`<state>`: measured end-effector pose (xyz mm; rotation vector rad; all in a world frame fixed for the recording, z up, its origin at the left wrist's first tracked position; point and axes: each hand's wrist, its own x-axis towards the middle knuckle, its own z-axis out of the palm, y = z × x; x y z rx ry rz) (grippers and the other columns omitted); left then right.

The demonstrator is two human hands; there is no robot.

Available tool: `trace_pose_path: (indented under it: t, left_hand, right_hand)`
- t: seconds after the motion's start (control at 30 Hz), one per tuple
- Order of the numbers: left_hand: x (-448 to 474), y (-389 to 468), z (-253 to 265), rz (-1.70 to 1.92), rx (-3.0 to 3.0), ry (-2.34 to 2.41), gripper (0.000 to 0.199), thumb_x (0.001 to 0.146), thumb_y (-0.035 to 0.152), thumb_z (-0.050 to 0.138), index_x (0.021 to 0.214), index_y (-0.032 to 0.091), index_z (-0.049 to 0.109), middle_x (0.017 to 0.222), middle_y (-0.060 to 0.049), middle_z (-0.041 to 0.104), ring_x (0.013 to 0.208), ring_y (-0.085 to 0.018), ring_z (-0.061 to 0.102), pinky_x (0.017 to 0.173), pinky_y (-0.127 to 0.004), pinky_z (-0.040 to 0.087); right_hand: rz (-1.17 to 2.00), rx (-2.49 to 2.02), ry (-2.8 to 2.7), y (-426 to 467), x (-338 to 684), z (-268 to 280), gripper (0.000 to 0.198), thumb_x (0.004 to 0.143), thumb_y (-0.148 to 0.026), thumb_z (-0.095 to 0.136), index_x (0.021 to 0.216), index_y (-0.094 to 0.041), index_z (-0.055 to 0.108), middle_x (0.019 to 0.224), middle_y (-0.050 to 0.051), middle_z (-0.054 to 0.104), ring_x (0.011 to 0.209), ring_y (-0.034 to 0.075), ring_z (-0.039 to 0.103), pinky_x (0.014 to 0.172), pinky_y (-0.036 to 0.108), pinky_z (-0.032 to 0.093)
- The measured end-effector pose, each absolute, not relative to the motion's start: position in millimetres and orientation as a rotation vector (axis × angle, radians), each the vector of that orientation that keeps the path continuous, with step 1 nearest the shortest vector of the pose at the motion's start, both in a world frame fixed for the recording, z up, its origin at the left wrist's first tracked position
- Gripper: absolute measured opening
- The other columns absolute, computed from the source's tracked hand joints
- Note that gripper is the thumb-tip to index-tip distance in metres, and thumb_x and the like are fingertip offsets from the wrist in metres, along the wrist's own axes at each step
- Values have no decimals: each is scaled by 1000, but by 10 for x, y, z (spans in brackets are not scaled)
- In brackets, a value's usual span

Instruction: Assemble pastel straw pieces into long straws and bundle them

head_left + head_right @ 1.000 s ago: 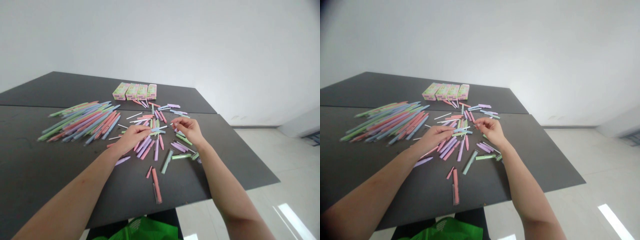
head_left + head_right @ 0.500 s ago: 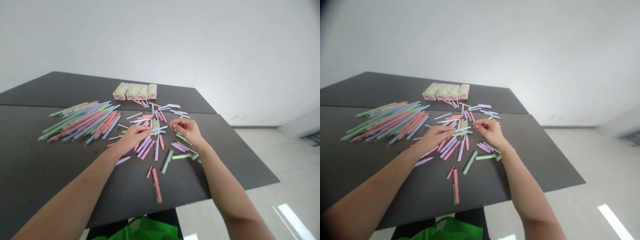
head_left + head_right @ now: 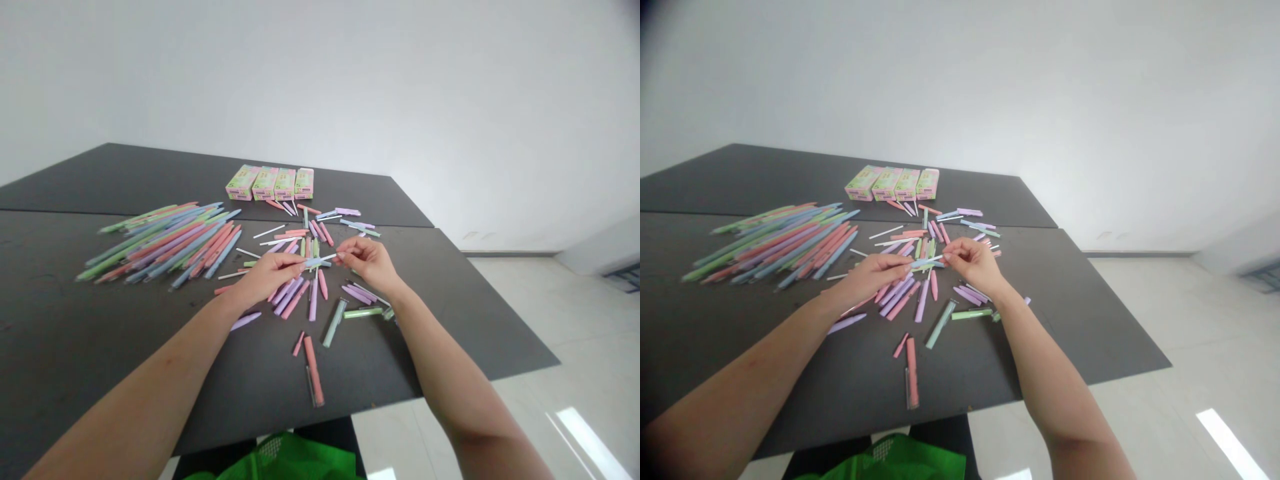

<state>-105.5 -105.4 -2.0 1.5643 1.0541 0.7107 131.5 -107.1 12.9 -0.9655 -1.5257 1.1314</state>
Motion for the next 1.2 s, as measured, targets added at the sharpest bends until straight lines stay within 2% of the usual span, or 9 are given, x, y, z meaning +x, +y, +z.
trace_pose_path:
  t: [0.13,0.27,0.4,0.47,0.57,0.87,0.97,1.03,1.2]
  left_hand:
    - [-1051,-1032,-15,733,1583,1097,38,79,36,61,108,13,71,60,2,55,41,-7,39,37,-19,27]
    - [-1031,-1035,58,844,1591,1087,28,76,35,63,91,13,74,70,-1,62,60,-11,51,54,-21,39]
    - [-1038,-1027,109,907,1602,1095,26,78,37,62,81,13,72,70,0,61,66,-13,52,63,-23,40]
    - [-1052,-1004,81,934,1598,1124,27,78,38,62,83,14,72,72,-1,62,67,-14,53,64,-23,40]
    - [-1068,-964,2,961,1585,1125,30,78,41,62,88,15,72,74,-1,64,70,-16,56,66,-25,42]
    - [-1068,-947,-33,979,1574,1126,32,78,38,63,97,15,73,83,-3,69,78,-18,59,72,-26,44]
    - [-1079,-951,-31,974,1610,1127,30,80,37,61,98,16,73,81,-2,68,76,-17,59,69,-25,44]
    - [-1088,-953,-35,976,1626,1146,31,80,38,61,99,17,74,78,-2,68,74,-17,58,68,-25,44]
    - [-1103,-943,-52,970,1638,1176,33,79,39,63,101,17,74,74,-1,69,75,-18,60,71,-27,45]
  right_hand:
    - [1130,-971,-1508,-1079,1311,143,30,74,-42,73,87,-17,64,71,3,71,64,13,63,60,26,47]
    - [1104,-1002,-1526,-1074,1325,134,35,79,-45,68,102,-19,62,76,4,72,67,14,63,62,27,49]
    - [890,-1136,-1620,-996,1318,-2,25,87,-39,56,98,-18,65,83,6,71,72,16,63,64,29,48]
    - [615,-1240,-1813,-946,1285,-90,16,85,-27,58,95,-18,68,91,8,70,80,17,62,72,32,48]
    - [354,-1252,-2154,-893,1204,-178,19,83,-13,57,96,-18,70,96,9,70,90,21,61,84,35,46]
    - [146,-1407,-2228,-915,1137,-175,16,83,-16,56,89,-15,71,92,11,63,89,22,59,82,33,45]
    - [241,-1509,-1967,-935,1211,-117,13,78,-21,61,85,-16,69,76,6,58,72,18,55,69,31,43]
    - [468,-1505,-1739,-946,1273,-66,11,77,-26,62,82,-17,66,63,0,51,58,14,48,58,28,39]
    - [939,-1058,-1282,-966,1388,48,14,77,-32,61,83,-20,55,58,-5,49,45,8,40,44,23,32]
